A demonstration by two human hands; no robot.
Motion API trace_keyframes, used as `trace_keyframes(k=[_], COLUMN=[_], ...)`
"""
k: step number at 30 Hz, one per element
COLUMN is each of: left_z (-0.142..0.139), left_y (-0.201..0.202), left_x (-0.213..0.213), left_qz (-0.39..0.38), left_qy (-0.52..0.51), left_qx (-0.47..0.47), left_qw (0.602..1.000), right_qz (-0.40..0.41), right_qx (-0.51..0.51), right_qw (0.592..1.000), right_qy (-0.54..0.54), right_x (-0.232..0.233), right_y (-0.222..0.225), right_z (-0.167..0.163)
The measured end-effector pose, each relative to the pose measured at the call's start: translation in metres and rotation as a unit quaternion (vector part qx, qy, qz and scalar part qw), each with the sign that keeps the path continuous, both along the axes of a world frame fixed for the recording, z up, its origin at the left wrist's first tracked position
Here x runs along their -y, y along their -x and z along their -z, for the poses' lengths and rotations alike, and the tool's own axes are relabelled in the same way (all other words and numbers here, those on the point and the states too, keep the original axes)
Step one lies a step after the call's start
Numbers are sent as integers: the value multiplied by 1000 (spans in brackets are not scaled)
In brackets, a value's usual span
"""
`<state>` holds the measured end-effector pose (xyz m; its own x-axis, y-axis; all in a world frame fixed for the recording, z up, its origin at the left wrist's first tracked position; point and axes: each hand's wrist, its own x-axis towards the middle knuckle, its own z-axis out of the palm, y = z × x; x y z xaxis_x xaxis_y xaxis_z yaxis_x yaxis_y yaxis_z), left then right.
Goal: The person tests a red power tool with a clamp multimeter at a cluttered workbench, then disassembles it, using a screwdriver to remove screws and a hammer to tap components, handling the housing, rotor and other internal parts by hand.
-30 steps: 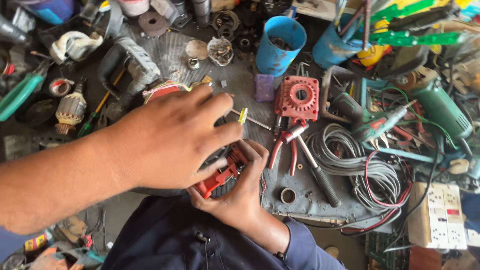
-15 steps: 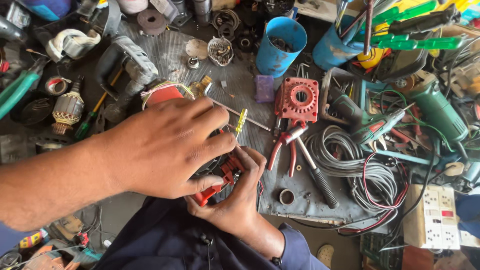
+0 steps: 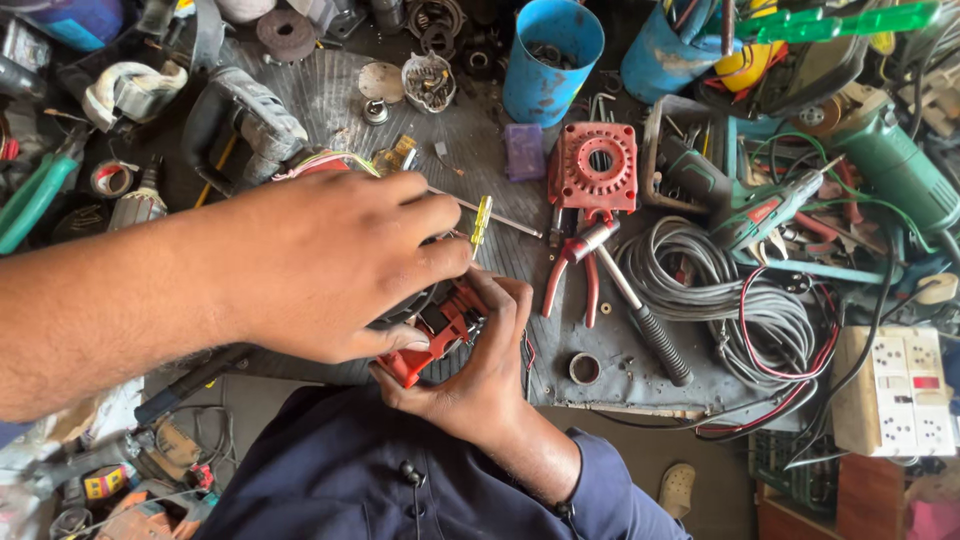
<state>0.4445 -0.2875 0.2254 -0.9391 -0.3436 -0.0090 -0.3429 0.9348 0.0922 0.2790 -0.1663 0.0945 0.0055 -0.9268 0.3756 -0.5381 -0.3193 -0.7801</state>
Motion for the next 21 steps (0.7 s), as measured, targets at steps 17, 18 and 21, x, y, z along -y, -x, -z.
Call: trace_keyframes(k=[17,18,21], left_z=[-9,-19,-52], left_y=[-7,-14,-27], left_x=[2,-1,5], left_qz=[9,-5,-45], left_qy=[-32,-32,-20], left_qx=[72,62,-97], left_qw=[997,998,994], right_qz=[13,23,19], right_qx=[-32,-31,-11], right_qw=[999,999,999], right_qy=[26,12,23], right_x=[-1,-1,2], right_y=[0,1,2], right_z=[-2,-2,-5])
